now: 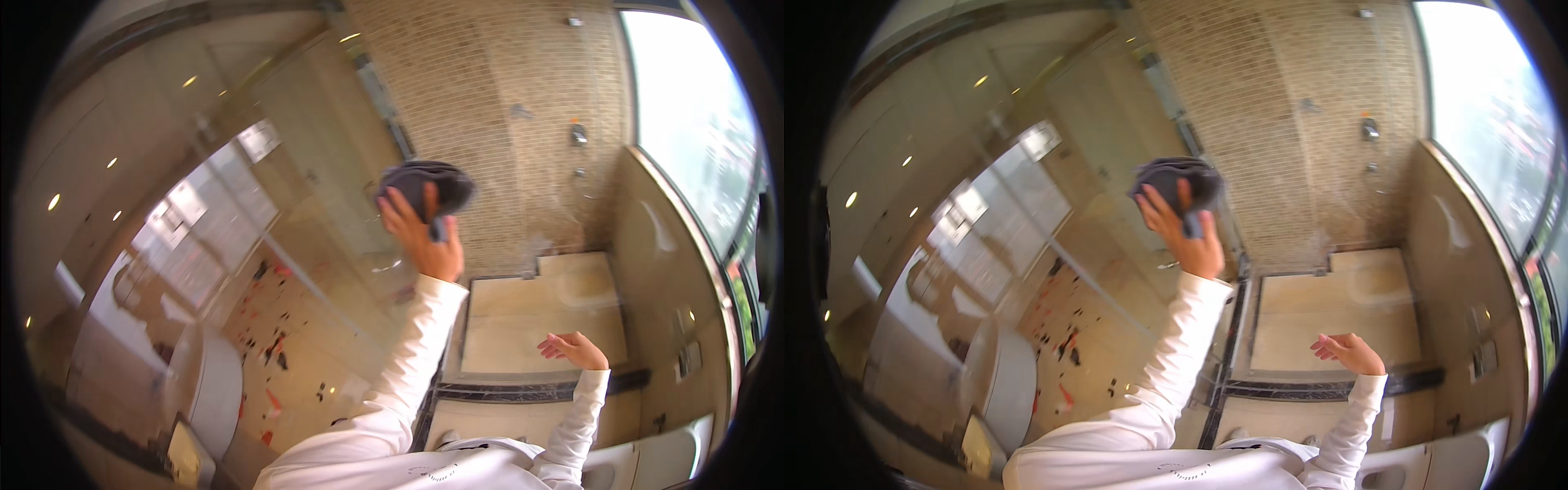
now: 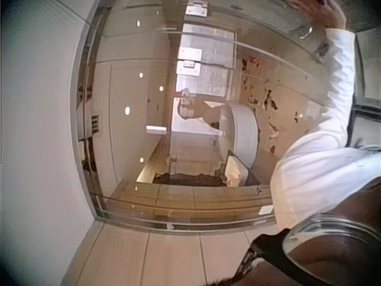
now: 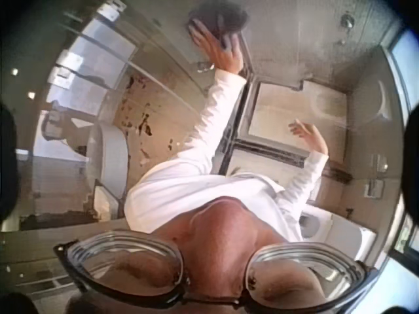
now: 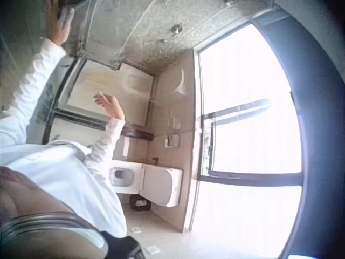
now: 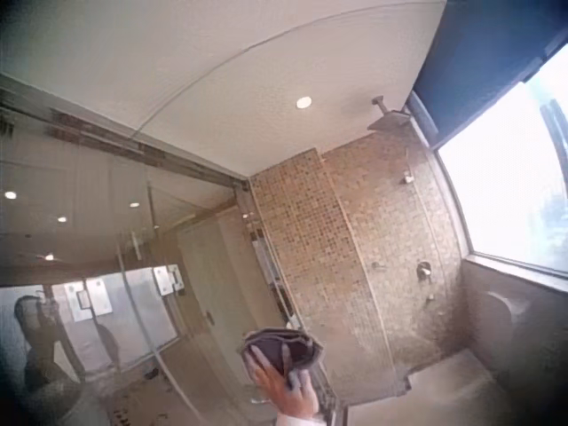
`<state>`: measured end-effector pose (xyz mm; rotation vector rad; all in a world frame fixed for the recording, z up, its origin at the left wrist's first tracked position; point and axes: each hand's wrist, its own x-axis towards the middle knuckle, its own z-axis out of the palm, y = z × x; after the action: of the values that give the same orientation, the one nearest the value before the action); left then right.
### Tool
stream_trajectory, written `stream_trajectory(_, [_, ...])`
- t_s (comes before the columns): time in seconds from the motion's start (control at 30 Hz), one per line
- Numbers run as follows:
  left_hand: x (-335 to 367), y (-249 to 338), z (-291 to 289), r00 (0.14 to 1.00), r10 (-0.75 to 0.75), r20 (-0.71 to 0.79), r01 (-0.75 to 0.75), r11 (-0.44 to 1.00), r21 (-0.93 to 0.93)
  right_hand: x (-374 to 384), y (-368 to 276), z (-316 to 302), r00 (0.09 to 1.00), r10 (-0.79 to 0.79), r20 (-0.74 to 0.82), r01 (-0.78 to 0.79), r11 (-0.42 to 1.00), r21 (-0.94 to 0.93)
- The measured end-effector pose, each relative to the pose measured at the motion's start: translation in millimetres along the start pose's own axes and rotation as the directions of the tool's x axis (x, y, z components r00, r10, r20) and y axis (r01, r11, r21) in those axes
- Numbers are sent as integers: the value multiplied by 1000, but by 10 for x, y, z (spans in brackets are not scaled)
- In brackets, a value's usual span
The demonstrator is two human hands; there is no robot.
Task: The person wipes the interior window and glass shower door with a dark cloth. They move from the window to the shower enclosure, wiping multiple sections of the glass surfaces.
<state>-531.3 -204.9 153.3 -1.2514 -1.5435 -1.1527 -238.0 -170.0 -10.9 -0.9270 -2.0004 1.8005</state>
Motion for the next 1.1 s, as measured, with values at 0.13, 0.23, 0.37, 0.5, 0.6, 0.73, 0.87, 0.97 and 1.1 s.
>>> stream_trajectory(0.13, [148, -1425, -678, 957, -239, -162, 245, 969, 19, 520, -208, 476, 975, -44, 220, 52, 998, -32])
stream_trajectory(0.23, [-159, -2394, -958, 861, -476, -180, 454, 878, -153, 769, -280, 830, 944, -64, 323, 82, 996, -42])
stream_trajectory(0.37, [-526, -2434, -792, 770, -605, -204, 561, 794, -235, 729, -353, 895, 918, -75, 389, 105, 993, -58])
stream_trajectory(0.5, [-765, -1768, -448, 682, -699, -215, 655, 715, -245, 228, -282, 450, 967, -115, 228, 79, 984, 161])
stream_trajectory(0.6, [-847, -976, -137, 635, -756, -157, 732, 655, -188, -360, -201, 60, 998, -66, -19, 68, 989, 130])
stream_trajectory(0.73, [-919, 323, 366, 880, -471, -66, 411, 822, -395, -883, 65, -168, 972, 29, -232, 12, 985, 174])
stream_trajectory(0.87, [-492, 1379, 458, 949, 83, 305, -27, 983, -183, -1258, 131, -290, 949, 55, -310, 5, 982, 190])
stream_trajectory(0.97, [-11, 1506, 319, 972, 3, 237, 46, 979, -200, -1297, 124, -367, 960, 39, -276, 16, 981, 193])
stream_trajectory(1.1, [190, 848, 61, 988, 52, 146, -44, 998, -54, -879, 216, -473, 967, 51, -251, -16, 990, 140])
